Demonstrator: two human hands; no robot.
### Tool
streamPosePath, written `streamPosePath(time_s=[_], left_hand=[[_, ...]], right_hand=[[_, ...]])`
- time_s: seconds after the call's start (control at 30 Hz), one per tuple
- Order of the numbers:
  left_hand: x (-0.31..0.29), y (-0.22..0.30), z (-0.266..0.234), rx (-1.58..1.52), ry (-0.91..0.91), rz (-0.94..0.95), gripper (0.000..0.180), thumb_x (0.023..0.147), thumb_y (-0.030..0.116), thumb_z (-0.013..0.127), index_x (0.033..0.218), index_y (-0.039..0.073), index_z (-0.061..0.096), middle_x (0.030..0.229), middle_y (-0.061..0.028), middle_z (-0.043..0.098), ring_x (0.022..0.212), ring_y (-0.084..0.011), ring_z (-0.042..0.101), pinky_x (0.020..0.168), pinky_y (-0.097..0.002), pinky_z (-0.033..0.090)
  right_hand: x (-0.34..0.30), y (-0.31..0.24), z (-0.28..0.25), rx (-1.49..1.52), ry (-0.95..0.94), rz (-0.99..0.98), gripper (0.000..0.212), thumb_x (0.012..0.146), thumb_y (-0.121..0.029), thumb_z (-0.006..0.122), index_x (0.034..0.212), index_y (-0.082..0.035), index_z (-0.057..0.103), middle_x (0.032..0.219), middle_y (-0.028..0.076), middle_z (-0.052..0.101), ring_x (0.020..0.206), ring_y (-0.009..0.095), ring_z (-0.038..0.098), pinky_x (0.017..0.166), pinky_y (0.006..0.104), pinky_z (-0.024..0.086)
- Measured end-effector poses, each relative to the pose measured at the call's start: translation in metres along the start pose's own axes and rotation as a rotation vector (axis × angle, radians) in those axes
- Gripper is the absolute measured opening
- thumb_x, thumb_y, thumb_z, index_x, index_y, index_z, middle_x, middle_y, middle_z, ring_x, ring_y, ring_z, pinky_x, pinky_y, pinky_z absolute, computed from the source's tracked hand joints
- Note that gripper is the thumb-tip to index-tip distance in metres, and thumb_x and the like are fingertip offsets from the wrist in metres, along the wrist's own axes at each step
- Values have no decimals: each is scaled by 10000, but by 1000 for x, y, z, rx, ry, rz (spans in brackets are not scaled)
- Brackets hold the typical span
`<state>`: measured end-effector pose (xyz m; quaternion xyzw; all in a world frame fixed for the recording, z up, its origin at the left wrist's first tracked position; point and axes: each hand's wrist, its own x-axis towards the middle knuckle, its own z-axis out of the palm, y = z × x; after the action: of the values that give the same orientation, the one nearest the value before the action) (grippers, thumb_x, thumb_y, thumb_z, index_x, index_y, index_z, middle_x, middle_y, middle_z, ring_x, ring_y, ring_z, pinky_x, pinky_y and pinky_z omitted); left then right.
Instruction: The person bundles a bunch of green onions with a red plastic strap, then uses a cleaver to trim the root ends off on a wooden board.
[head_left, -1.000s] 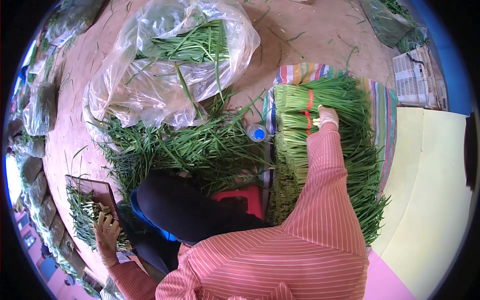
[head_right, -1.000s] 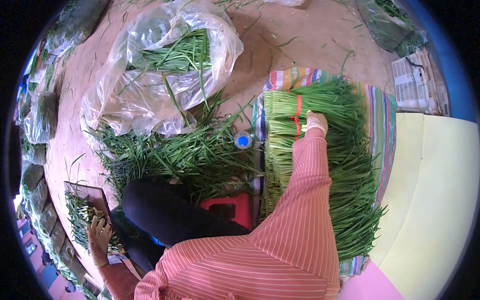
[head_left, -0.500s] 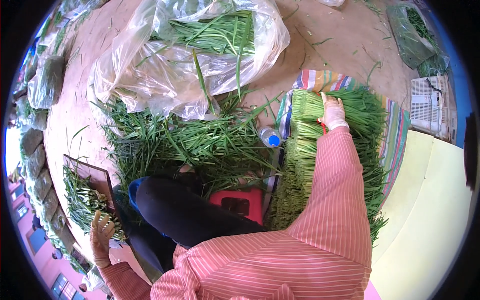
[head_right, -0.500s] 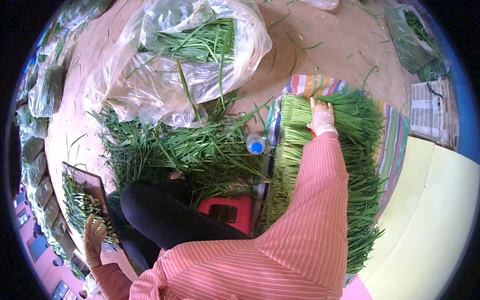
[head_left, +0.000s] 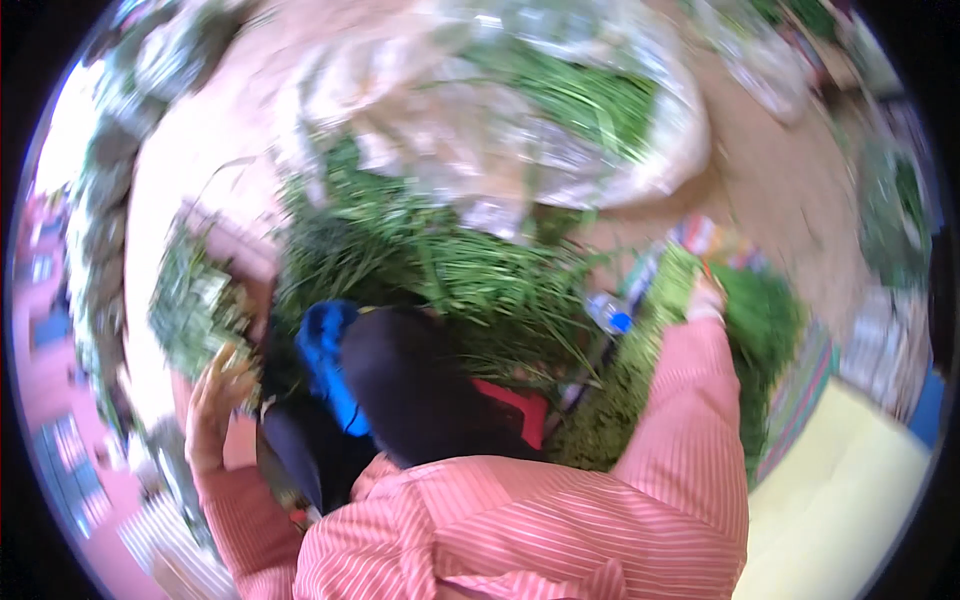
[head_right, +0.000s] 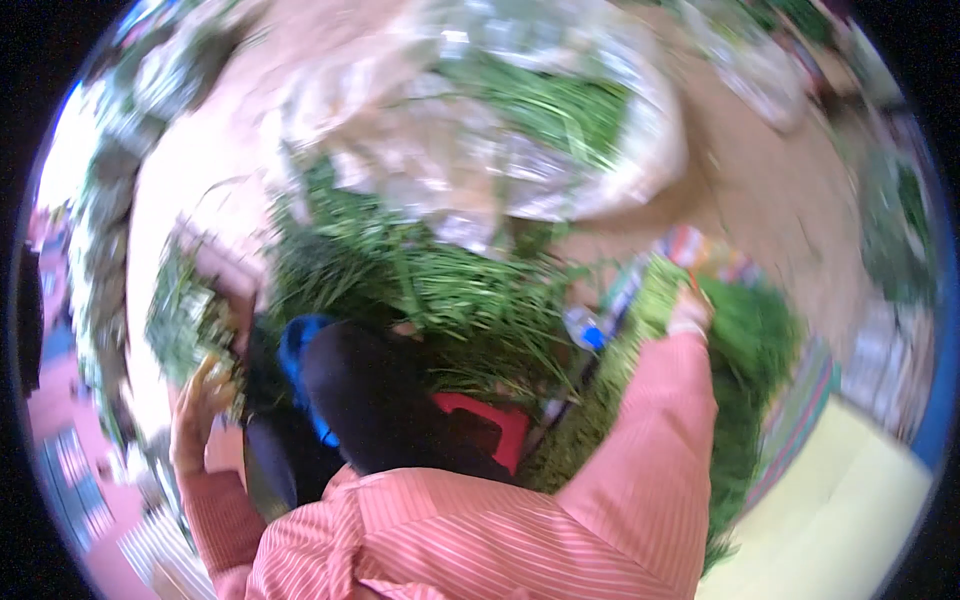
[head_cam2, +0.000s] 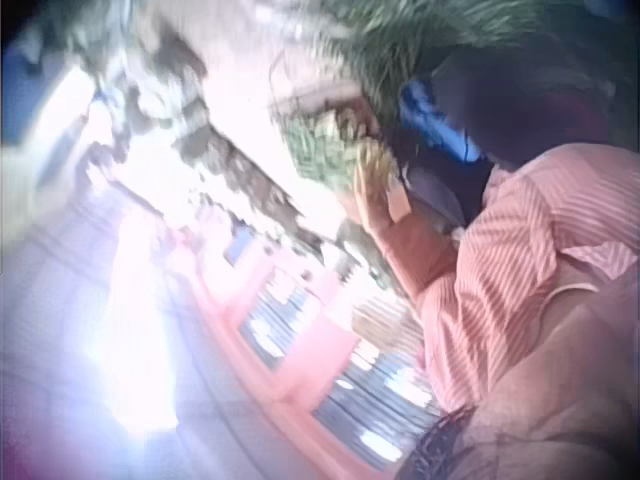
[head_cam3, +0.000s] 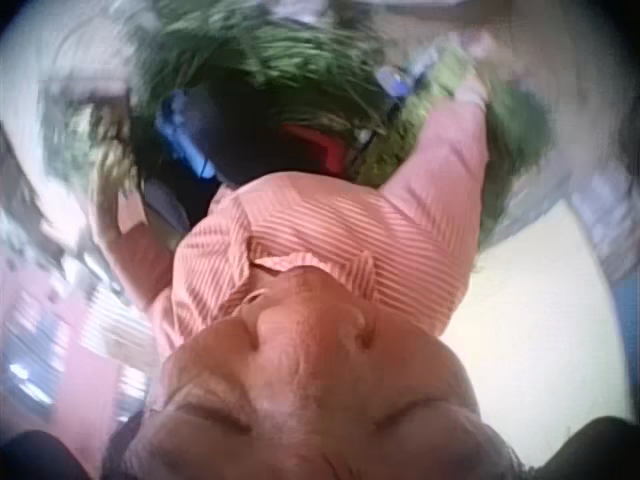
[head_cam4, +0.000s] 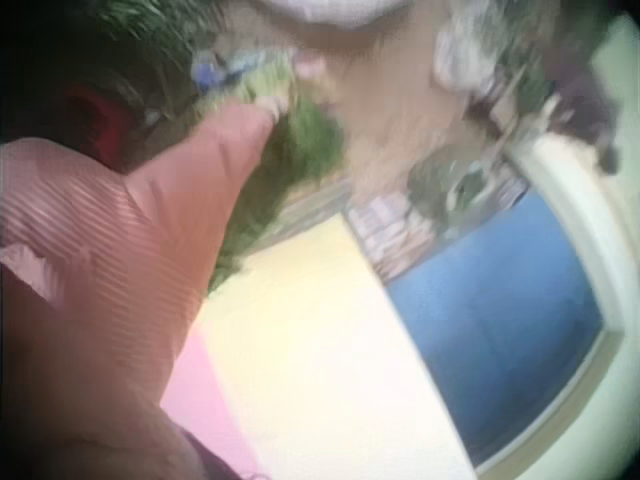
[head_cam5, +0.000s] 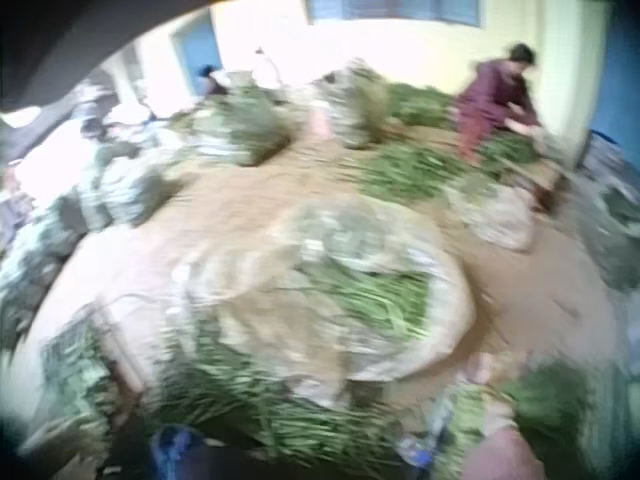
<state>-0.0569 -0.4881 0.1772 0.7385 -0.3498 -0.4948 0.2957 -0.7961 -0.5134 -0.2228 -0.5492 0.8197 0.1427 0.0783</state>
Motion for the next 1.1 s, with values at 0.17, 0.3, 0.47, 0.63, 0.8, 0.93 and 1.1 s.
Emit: streamPosePath(time_s=[0.17, 0.3, 0.47, 0.63, 0.8, 0.93, 1.1], left_hand=[[-37, -13, -21, -207, 134, 220, 453, 965, 290, 474, 1272, -42, 501, 1089, -129, 629, 1018, -207, 604, 921, -338, 458], [-70, -67, -78, -325, 423, 295, 356, 953, 280, 512, 1126, -20, 594, 998, -83, 644, 891, -174, 620, 826, -324, 486], [-111, -118, -108, -575, 783, 380, 254, 934, 228, 559, 1053, 15, 629, 867, -39, 647, 728, -132, 597, 691, -276, 490], [-133, -154, -120, -583, 849, 326, 251, 942, 266, 543, 1015, 46, 642, 872, -14, 659, 733, -94, 579, 673, -241, 446], [-130, -180, -129, -769, 839, 318, 275, 941, 286, 545, 1031, 45, 641, 858, -15, 650, 740, -103, 587, 696, -253, 462], [-145, -193, -153, -740, 883, 365, 288, 952, 282, 532, 1041, 35, 648, 865, -24, 643, 750, -119, 593, 718, -264, 473], [-125, -227, -207, -724, 968, 306, 289, 946, 278, 543, 1081, 40, 635, 914, -16, 634, 797, -107, 582, 742, -255, 466]], right_hand=[[-9, -60, -107, -127, 19, -25, 528, 848, -219, 631, 1340, -108, 474, 1009, 159, 620, 938, 302, 603, 853, 383, 482], [-55, -230, -243, 753, 165, -437, 451, 877, -195, 603, 1284, -19, 518, 1009, 164, 634, 910, 277, 603, 826, 364, 468], [-249, -450, -369, 989, 359, -1325, 278, 875, -199, 632, 1136, -104, 636, 980, 112, 685, 843, 241, 667, 762, 337, 525], [-387, -590, -348, 504, 77, -1726, 247, 876, -266, 591, 1087, -142, 627, 809, 126, 647, 721, 319, 639, 634, 423, 507], [-462, -691, -270, 7, 126, -1567, 341, 866, -353, 607, 1020, -48, 619, 903, 91, 690, 825, 228, 682, 647, 360, 532], [-460, -737, -237, 65, -220, -1228, 468, 825, -443, 647, 1025, -21, 620, 922, 118, 686, 891, 206, 674, 691, 330, 537], [-461, -697, -307, 409, -208, -1506, 358, 707, -206, 660, 1011, -19, 625, 870, 182, 651, 836, 321, 650, 781, 419, 501]])
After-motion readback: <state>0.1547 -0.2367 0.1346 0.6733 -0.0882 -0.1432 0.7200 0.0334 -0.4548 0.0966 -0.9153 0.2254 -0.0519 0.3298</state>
